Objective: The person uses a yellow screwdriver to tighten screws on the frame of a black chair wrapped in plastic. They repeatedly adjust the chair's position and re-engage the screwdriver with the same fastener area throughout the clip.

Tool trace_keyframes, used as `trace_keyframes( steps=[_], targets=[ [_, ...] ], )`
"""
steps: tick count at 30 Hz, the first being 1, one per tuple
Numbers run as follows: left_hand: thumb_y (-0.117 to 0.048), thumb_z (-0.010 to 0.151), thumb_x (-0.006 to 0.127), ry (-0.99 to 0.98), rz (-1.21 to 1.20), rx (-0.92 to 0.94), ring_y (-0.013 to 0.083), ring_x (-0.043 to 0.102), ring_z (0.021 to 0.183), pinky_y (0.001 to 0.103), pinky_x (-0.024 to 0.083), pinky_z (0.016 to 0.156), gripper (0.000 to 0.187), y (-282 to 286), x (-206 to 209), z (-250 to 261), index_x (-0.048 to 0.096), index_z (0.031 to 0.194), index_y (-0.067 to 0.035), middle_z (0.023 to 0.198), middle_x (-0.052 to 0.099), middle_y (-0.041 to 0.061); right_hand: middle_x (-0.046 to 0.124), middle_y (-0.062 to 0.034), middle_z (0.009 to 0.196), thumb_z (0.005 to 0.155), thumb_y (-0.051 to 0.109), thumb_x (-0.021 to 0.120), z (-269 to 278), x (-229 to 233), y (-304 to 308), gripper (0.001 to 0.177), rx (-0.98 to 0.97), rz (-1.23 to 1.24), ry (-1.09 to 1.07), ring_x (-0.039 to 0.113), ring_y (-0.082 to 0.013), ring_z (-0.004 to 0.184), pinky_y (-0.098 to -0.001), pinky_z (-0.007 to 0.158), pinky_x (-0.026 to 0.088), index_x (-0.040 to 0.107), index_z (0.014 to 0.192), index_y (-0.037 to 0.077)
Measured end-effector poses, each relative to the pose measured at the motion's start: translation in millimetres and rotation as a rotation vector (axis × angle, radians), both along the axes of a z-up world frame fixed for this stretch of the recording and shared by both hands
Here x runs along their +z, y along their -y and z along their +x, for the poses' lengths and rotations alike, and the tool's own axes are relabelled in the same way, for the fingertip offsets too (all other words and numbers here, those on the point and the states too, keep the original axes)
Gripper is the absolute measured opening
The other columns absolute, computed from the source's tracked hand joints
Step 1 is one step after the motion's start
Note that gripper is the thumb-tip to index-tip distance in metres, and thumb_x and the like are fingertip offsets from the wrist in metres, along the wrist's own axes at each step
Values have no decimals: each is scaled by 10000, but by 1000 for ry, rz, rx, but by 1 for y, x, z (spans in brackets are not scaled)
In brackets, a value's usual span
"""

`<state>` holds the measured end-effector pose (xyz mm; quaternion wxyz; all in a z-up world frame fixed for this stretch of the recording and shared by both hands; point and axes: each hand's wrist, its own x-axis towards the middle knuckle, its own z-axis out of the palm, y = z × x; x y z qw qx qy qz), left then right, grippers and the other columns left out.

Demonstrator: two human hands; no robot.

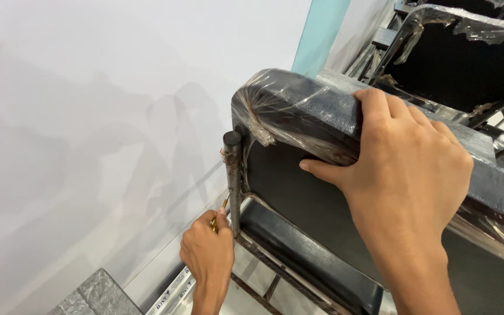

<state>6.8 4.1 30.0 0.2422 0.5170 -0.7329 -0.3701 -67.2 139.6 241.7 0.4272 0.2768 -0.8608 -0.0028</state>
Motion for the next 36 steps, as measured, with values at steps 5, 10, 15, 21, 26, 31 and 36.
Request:
trace_keyframes(
  steps=[5,10,15,21,26,31,36],
  targets=[
    [-361,934,634,40,-73,-44,383,678,641,482,498,650,314,5,0,2,778,890,-86,609,675,182,763,-23,920,442,625,930,0,0,0,804,-3,-4,4,723,-200,815,-336,672,520,730,1012,94],
    [-179,831,760,-46,-179,-114,359,693,625,442,531,670,354,14,-10,8,617,1108,-14,660,692,193,761,-21,913,445,626,928,1,1,0,797,-5,-23,56,718,-205,807,-344,679,515,723,1002,94],
    [-55,715,820,-233,-394,-73,384,659,659,460,524,605,249,18,-27,9,609,820,26,808,669,216,762,-27,921,440,643,919,-1,1,-1,809,-1,-17,44,721,-213,823,-347,696,517,720,996,91],
    [-115,753,850,-72,-555,-101,375,622,515,450,474,478,270,21,-36,10,613,722,9,738,686,156,764,-26,942,442,655,920,-4,0,-1,828,-21,-20,72,721,-209,835,-348,704,518,722,1020,96],
    [-127,750,860,-166,-480,-105,337,642,525,405,482,486,270,22,-37,9,632,766,18,689,679,177,764,-19,938,448,644,924,-5,-1,-1,823,-23,-25,77,720,-207,834,-348,705,518,725,1032,100],
    [-123,772,858,-289,-179,-58,215,587,450,351,463,472,252,22,-29,8,668,750,42,611,681,153,762,-22,931,450,624,933,-3,-1,-1,788,-8,-33,42,716,-215,826,-354,691,514,723,1002,102],
    [-127,743,887,-312,72,-11,118,561,431,295,440,433,261,25,-14,7,690,678,31,549,683,77,758,-22,914,448,616,936,-1,-1,0,784,-1,-29,26,713,-213,807,-352,675,508,719,993,97]
  ],
)
